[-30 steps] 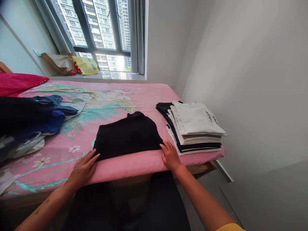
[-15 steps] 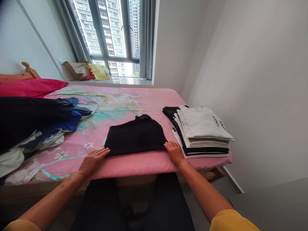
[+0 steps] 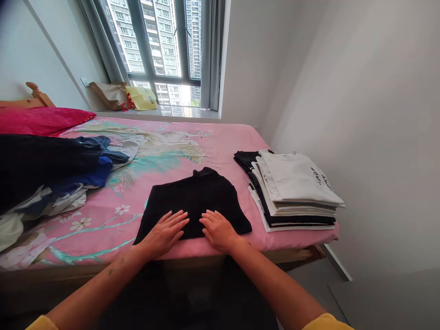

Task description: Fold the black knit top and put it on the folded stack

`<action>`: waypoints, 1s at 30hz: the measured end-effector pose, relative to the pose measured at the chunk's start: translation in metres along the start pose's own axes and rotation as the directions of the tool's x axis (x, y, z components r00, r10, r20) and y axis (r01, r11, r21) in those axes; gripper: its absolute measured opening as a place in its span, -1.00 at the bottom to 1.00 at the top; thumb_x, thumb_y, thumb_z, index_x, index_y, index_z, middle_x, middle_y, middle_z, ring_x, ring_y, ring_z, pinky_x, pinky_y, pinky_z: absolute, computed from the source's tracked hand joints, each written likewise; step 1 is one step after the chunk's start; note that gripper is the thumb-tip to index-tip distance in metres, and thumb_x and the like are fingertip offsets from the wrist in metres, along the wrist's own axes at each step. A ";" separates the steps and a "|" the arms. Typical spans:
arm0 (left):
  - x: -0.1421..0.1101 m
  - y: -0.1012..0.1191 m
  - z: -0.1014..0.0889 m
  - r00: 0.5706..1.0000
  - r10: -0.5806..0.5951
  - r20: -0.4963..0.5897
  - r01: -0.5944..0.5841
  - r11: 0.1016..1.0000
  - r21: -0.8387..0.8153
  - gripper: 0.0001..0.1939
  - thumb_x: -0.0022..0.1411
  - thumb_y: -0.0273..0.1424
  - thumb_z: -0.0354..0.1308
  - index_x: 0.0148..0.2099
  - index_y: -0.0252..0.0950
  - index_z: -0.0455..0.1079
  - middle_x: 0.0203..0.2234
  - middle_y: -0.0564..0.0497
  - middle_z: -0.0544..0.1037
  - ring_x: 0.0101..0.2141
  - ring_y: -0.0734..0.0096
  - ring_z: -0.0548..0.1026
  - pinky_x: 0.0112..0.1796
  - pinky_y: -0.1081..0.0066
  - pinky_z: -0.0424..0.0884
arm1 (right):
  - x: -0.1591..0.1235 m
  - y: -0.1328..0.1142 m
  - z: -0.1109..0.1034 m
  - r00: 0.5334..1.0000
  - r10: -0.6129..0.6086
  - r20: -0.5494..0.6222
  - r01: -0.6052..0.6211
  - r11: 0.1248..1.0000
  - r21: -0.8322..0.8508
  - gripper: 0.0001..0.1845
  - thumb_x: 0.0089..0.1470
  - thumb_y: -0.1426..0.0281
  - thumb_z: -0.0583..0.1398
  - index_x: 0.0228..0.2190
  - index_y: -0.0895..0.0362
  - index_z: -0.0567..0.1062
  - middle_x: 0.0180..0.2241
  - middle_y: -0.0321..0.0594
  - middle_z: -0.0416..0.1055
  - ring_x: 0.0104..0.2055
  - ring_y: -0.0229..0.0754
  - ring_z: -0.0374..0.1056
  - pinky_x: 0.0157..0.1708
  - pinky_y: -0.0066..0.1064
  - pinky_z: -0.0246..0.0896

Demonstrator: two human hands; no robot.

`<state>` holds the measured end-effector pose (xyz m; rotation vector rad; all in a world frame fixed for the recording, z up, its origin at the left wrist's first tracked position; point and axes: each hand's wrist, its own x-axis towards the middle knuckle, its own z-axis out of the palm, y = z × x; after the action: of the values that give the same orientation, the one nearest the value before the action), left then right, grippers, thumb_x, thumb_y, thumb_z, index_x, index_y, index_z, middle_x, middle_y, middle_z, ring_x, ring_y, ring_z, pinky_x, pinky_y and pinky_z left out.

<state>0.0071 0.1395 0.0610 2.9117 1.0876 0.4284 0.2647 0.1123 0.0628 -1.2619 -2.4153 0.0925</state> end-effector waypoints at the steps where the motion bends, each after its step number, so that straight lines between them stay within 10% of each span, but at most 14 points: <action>1: 0.006 0.004 0.003 1.000 0.006 0.004 -0.006 1.000 -0.008 -0.56 0.31 -0.33 -0.13 0.20 -0.17 0.21 0.19 -0.02 0.23 0.21 0.28 0.11 0.19 0.11 0.04 | 0.006 -0.001 0.005 1.000 0.015 -0.022 -0.014 0.999 0.034 -0.68 0.12 0.45 0.01 -0.10 0.13 0.41 -0.04 -0.13 0.37 0.07 -0.15 0.20 0.09 -0.25 0.07; 5: 0.018 0.016 0.010 0.999 0.039 -0.019 -0.041 0.997 -0.068 -0.59 0.29 -0.44 -0.15 0.14 -0.17 0.30 0.14 -0.02 0.31 0.19 0.31 0.17 0.19 0.14 0.06 | 0.015 0.015 0.022 0.966 0.226 -0.127 -0.218 0.973 0.077 -0.76 0.02 0.56 0.00 -0.33 0.12 0.41 -0.30 -0.18 0.38 -0.19 -0.16 0.26 -0.13 -0.34 0.19; 9: 0.044 0.032 0.020 0.984 0.179 -0.014 -0.179 0.979 -0.098 -0.59 0.30 -0.40 -0.13 0.14 -0.11 0.28 0.16 0.02 0.28 0.21 0.30 0.12 0.23 0.08 -0.11 | 0.026 0.041 0.034 0.916 0.351 -0.192 -0.354 0.935 0.020 -0.70 0.02 0.55 0.01 -0.20 0.14 0.39 -0.15 -0.13 0.36 -0.05 -0.11 0.20 -0.03 -0.30 0.11; 15: 0.061 0.036 0.058 0.958 -0.287 -0.025 0.286 0.958 -0.026 -0.34 0.21 -0.09 -0.04 0.27 -0.30 0.08 0.21 -0.26 0.16 0.21 -0.04 0.09 0.15 -0.11 -0.04 | 0.036 0.072 0.037 0.831 0.541 -0.129 -0.554 0.825 -0.108 -0.64 0.10 0.48 -0.01 -0.07 0.14 0.38 -0.06 -0.06 0.34 -0.02 -0.05 0.21 -0.06 -0.23 0.12; 21: 0.054 0.028 0.069 0.968 -0.250 -0.022 0.249 0.967 -0.051 -0.29 0.21 -0.03 -0.09 0.31 -0.28 -0.01 0.25 -0.23 0.08 0.24 0.03 0.01 0.17 -0.11 -0.19 | 0.034 0.049 0.044 0.970 0.234 -0.066 -0.235 0.972 -0.009 -0.63 0.15 0.42 -0.01 -0.01 0.10 0.36 0.07 -0.12 0.29 0.16 -0.12 0.11 0.11 -0.22 0.01; 24: 0.050 0.001 0.059 0.966 -0.259 -0.006 0.258 0.964 -0.067 -0.42 0.25 -0.07 -0.12 0.24 -0.17 0.13 0.22 -0.11 0.17 0.23 0.09 0.06 0.17 -0.11 -0.18 | 0.036 0.057 0.043 0.953 0.290 -0.085 -0.277 0.952 0.131 -0.71 0.12 0.42 0.02 -0.16 0.08 0.44 -0.04 -0.16 0.38 0.05 -0.15 0.24 0.04 -0.25 0.11; 27: 0.037 -0.056 0.043 0.865 -0.492 -0.103 0.489 0.871 -0.053 -0.53 0.24 -0.18 -0.08 0.15 -0.21 0.25 0.16 -0.12 0.28 0.17 0.12 0.18 0.14 0.02 0.03 | 0.046 0.089 0.029 0.814 0.568 -0.125 -0.488 0.784 0.383 -0.77 0.10 0.37 0.03 -0.28 0.12 0.45 -0.33 -0.20 0.45 -0.28 -0.21 0.37 -0.23 -0.34 0.29; 30: 0.019 -0.128 0.028 0.621 -0.767 -0.160 0.765 0.638 -0.091 -0.48 0.13 -0.21 0.03 0.09 -0.38 0.29 -0.04 -0.23 0.43 0.03 0.07 0.35 0.05 0.13 0.22 | 0.065 0.125 0.012 0.619 0.783 0.066 -0.649 0.462 0.604 -0.72 0.09 0.32 0.03 -0.18 0.13 0.37 -0.56 -0.36 0.34 -0.64 -0.34 0.22 -0.65 -0.51 0.15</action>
<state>-0.0538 0.2513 0.0264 2.0765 2.1715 0.6457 0.3236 0.2391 0.0425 -1.7549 -1.2964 0.8275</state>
